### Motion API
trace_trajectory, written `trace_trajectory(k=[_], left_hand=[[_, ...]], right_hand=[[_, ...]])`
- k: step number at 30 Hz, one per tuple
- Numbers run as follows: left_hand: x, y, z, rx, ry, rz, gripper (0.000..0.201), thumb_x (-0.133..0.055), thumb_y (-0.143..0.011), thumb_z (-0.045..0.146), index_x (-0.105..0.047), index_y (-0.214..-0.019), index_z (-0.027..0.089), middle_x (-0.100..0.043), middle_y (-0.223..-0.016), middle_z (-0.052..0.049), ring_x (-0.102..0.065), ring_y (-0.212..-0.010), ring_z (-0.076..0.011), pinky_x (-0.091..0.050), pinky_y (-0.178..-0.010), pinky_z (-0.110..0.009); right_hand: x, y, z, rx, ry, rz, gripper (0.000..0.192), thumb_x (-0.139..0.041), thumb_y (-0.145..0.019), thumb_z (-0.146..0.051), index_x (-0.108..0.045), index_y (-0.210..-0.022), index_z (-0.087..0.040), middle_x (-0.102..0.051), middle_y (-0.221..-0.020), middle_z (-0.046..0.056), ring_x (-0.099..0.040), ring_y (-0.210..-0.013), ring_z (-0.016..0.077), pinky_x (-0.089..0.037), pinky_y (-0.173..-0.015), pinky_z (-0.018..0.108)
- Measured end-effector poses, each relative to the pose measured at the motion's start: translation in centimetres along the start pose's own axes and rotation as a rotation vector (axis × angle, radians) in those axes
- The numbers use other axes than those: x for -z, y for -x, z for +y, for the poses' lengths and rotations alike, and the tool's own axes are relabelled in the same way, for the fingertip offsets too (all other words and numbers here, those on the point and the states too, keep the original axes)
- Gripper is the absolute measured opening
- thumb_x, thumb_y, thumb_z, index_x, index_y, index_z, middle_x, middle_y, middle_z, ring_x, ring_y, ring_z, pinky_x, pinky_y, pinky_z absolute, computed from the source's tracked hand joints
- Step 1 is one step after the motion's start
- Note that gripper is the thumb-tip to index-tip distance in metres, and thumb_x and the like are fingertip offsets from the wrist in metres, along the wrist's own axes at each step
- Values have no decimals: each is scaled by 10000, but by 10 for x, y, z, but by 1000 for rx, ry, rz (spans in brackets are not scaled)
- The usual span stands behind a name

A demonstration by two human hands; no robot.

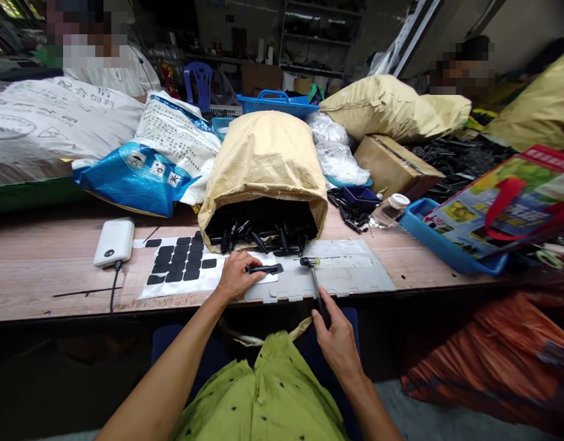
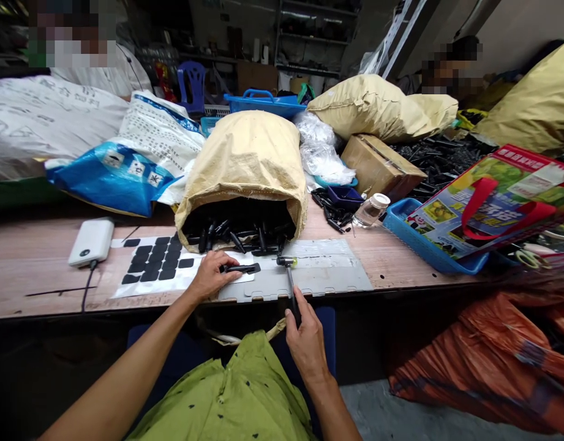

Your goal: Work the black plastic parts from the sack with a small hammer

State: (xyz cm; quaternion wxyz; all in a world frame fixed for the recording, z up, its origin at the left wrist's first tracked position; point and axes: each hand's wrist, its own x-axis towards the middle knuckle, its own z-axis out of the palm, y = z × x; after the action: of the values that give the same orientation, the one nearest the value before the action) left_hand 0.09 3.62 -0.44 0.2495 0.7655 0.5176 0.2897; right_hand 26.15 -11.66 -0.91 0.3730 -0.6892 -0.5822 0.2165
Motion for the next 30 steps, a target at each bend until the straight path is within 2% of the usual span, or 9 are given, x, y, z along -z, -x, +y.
trace_trajectory(k=[2,3,6,9,13,19,24,27,30], left_hand=[[0,0,0,1,-5,2,179,-838,-751,340,-776,-895,254,-700,-883,-16,-545,-942,-238,-407,-868,-371],[0,0,1,1,-7,4,176,-839,-751,337,-778,-894,255,-696,-879,-16,-544,-941,-236,-408,-870,-370],[0,0,1,-1,-11,4,182,-840,-752,328,-789,-913,259,-688,-874,-16,-543,-948,-237,-409,-882,-373],[1,1,2,-2,-11,-10,194,-839,-751,324,-800,-932,264,-690,-889,-21,-540,-959,-242,-410,-896,-382],[2,0,1,-17,-16,-22,196,-823,-759,323,-806,-951,283,-696,-899,-26,-538,-967,-249,-414,-913,-399],[1,0,-3,-19,-9,-34,205,-816,-765,336,-805,-964,285,-699,-905,-25,-534,-963,-248,-418,-905,-405],[2,0,-2,-24,-5,-46,136,-793,-785,300,-807,-917,276,-687,-894,-25,-527,-941,-243,-412,-882,-398],[3,0,0,-26,-3,-47,108,-776,-782,262,-809,-884,276,-689,-887,-25,-526,-929,-241,-410,-877,-398],[3,0,-1,-24,4,-47,144,-779,-786,271,-813,-925,283,-696,-902,-25,-525,-940,-243,-412,-892,-408]], right_hand=[[-1,3,-11,8,-59,-5,556,-507,-995,-367,-493,-1526,-202,-611,-1437,113,-639,-1221,249,-555,-989,355],[-1,4,-18,20,-89,-18,562,-507,-997,-367,-480,-1535,-204,-652,-1378,109,-672,-1149,233,-567,-959,341],[-7,8,-37,13,-184,-141,587,-466,-1022,-357,-393,-1582,-195,-759,-1010,46,-709,-829,162,-591,-801,273],[-14,9,-50,41,-220,-216,581,-454,-1028,-351,-406,-1568,-142,-743,-887,27,-699,-791,148,-583,-795,253],[-22,8,-56,119,-171,-244,554,-456,-1019,-323,-467,-1529,-106,-761,-964,68,-714,-851,159,-583,-867,265],[-26,5,-63,224,-107,-241,527,-462,-1019,-282,-479,-1533,-167,-770,-1117,89,-737,-994,193,-589,-959,319],[-34,6,-58,339,-111,-260,552,-449,-1024,-228,-411,-1574,-193,-615,-1441,105,-637,-1269,214,-520,-1100,364],[-38,6,-52,351,-93,-285,563,-440,-1022,-201,-391,-1583,-206,-566,-1495,93,-572,-1351,212,-494,-1133,375],[-37,5,-50,331,-93,-275,552,-442,-1026,-207,-403,-1577,-206,-570,-1492,92,-585,-1338,211,-492,-1138,378]])
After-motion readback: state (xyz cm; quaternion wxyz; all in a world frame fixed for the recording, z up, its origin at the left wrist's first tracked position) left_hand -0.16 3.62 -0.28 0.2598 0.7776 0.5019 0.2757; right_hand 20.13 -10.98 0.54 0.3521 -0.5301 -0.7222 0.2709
